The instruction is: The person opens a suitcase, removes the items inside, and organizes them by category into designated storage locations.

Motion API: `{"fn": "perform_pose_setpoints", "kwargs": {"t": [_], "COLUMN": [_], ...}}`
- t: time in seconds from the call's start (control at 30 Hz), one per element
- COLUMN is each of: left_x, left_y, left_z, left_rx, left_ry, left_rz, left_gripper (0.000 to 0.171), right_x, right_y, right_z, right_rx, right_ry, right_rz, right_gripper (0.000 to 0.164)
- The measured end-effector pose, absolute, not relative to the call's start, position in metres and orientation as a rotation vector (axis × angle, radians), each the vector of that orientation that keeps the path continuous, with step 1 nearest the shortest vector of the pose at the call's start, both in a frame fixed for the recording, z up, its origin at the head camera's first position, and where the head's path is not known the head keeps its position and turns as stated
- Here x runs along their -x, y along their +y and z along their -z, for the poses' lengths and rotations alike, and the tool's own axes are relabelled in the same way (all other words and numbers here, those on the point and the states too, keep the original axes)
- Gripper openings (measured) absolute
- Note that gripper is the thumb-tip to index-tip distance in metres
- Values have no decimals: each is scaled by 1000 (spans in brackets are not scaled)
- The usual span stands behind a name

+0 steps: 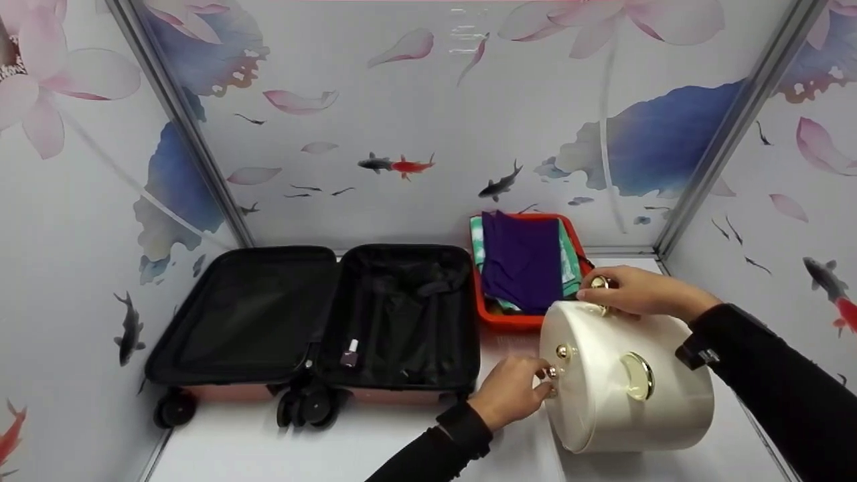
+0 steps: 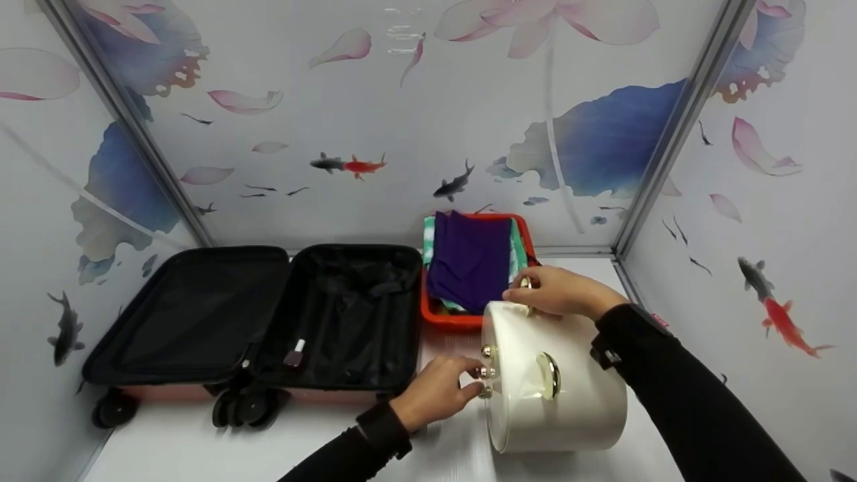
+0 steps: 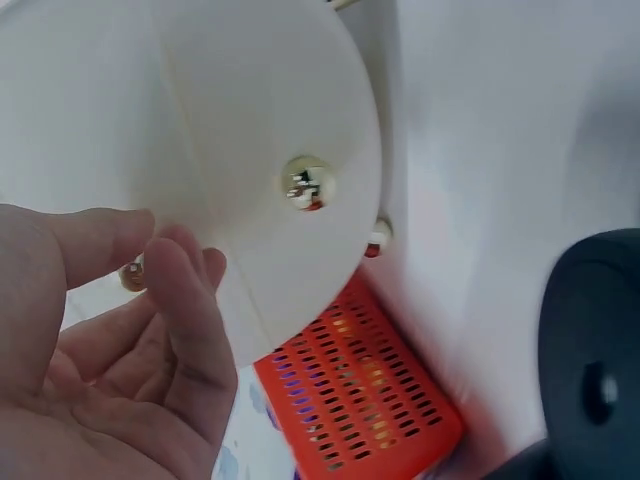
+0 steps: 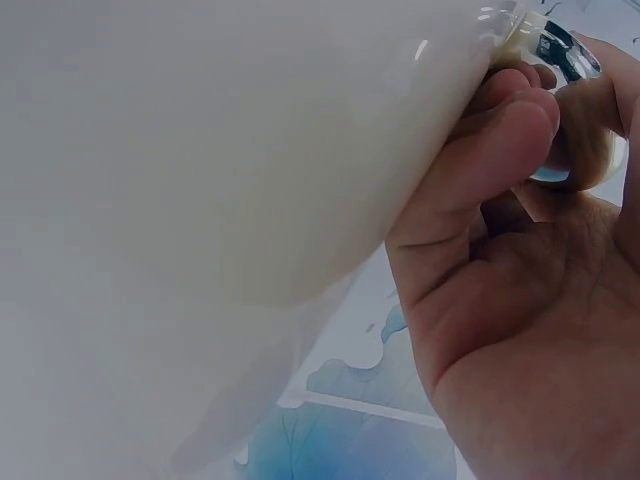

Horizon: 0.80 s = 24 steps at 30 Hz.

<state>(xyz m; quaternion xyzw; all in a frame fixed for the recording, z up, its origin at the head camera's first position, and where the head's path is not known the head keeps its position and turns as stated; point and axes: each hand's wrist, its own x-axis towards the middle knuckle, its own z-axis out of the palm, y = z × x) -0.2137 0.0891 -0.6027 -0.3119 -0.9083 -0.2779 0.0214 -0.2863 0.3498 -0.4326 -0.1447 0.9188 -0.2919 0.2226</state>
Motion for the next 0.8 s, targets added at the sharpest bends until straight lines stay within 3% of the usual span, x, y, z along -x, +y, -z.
{"fn": "perform_pose_setpoints", "kwargs": {"t": [0.33,0.8], "left_x": [204,206], "left_y": [88,99], "left_z": [638,654], "left_rx": [945,813], "left_ry": [-2800,-2781], "left_rz": [922,1047], "left_gripper": [9,3], "right_x": [286,288], "right_y": [350,350], "right_z": [435,433], "right_rx": [403,382], "right_ry": [2533,2551], "right_rz": [830,793], "right_gripper": [40,43]}}
